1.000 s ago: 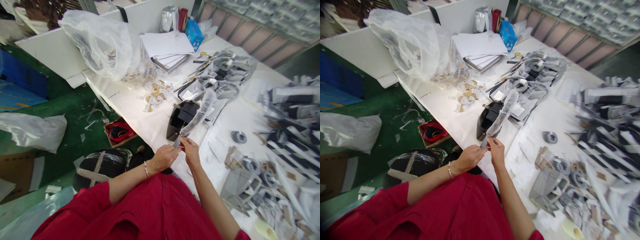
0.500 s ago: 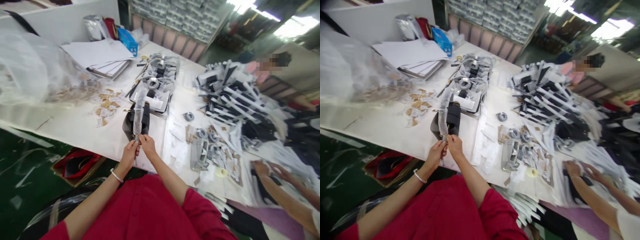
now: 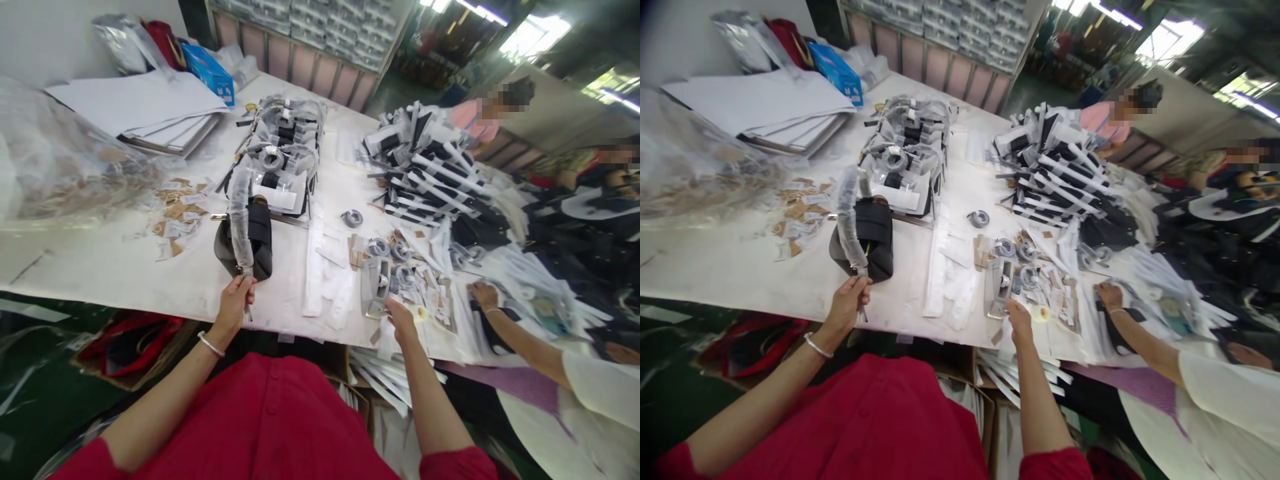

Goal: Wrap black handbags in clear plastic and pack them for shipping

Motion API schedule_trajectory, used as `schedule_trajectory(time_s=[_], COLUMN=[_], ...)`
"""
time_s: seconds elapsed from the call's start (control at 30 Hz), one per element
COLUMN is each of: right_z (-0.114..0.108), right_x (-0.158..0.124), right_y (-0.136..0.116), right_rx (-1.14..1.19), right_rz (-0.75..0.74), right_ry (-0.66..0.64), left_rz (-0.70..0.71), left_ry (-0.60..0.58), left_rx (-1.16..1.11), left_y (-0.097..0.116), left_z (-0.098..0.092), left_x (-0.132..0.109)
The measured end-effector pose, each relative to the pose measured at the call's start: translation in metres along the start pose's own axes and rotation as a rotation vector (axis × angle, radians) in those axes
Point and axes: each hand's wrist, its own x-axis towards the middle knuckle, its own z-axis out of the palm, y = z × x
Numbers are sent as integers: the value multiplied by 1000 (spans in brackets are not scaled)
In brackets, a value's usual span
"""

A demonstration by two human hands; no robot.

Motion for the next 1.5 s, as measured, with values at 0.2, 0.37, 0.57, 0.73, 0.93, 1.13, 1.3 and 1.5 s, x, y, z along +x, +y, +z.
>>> schedule_trajectory(time_s=[0.2, 0.37, 0.57, 0.73, 0.93, 1.13, 1.3, 1.5], right_z=[7, -1, -30, -40, -34, -29, -30, -20], right_x=[10, 3, -29, -39, -31, -26, -28, -25], right_y=[8, 5, 5, 19, 40, 49, 49, 40], right_rx=[73, 121, 226, 323, 371, 399, 399, 407], right_rz=[109, 28, 94, 283, 345, 387, 395, 412], right_ry=[-47, -44, -139, -207, -240, -227, -153, -157], left_rz=[8, 15, 25, 28, 22, 29, 27, 36], left_ry=[-15, -12, -12, -18, -11, -5, -6, 10], left_rx=[-13, -10, -11, -36, -15, -19, -31, -27], left_y=[-1, 0, -3, -5, -3, -1, -2, -5], left_z=[0, 3, 4, 4, 5, 6, 5, 6], left_x=[-1, -2, 0, 1, -1, -3, -3, -1])
